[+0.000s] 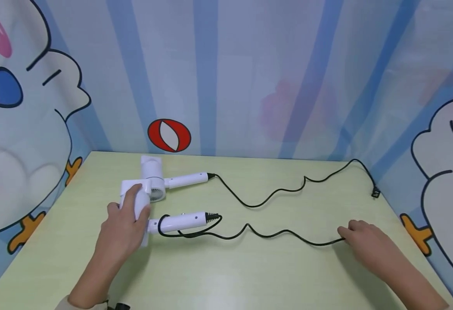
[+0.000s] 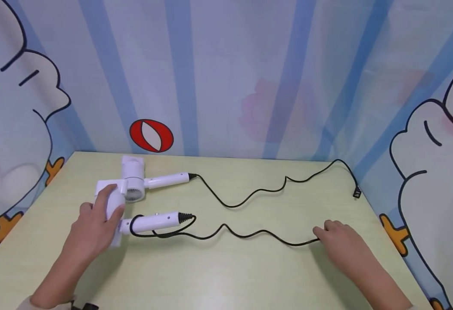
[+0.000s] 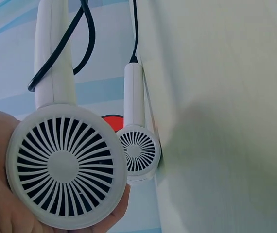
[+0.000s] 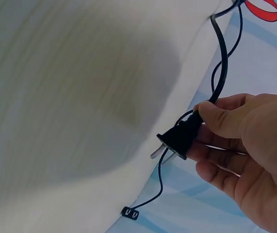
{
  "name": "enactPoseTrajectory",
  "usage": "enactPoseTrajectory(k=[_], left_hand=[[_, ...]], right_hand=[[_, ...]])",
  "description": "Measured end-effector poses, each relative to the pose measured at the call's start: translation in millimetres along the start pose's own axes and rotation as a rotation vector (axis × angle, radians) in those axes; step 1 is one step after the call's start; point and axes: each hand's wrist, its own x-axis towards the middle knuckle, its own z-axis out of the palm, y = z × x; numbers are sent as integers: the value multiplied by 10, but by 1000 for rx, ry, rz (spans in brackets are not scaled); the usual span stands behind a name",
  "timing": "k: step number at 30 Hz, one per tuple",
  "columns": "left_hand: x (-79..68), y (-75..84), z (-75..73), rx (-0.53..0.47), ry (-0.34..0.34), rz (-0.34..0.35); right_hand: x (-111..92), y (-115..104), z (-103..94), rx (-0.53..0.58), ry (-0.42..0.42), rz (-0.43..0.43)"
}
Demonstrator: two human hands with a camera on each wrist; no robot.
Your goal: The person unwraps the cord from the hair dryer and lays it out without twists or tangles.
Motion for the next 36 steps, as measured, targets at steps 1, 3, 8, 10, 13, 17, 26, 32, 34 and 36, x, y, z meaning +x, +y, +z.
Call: enactPoseTrajectory(k=[1,3,8,10,13,17,26,32,34,36], left_hand=[[4,4,-1,-2,-1,-1],[8,11,-3,-4,-2,-2],[1,16,-20,-17,-19,-11],[-1,16,-24,-21,-29,-15],[-9,16,-24,-21,-28,-17],[-22,25,-25,-14,-24,-18],[-45,72,11,-7,-38,11],[-66,93,14,-1,-26,35],[-78,106,23,2,-28,34],[-86,125,38,6,-30,34]], right_hand=[[-14,24,11,-3,-15,5],[-34,75,37,6,-55,21],[-65,173,81,17,-150,73],[-72,200,91,11,-167,82],[-84,229,116,15,-176,91],[-93,264,146,27,-179,104],[-116,123,42,50,-107,141],[-66,-308,-206,15,158,161],[-55,-512,-336,11,261,163],[-76,-736,-477,33,353,165]])
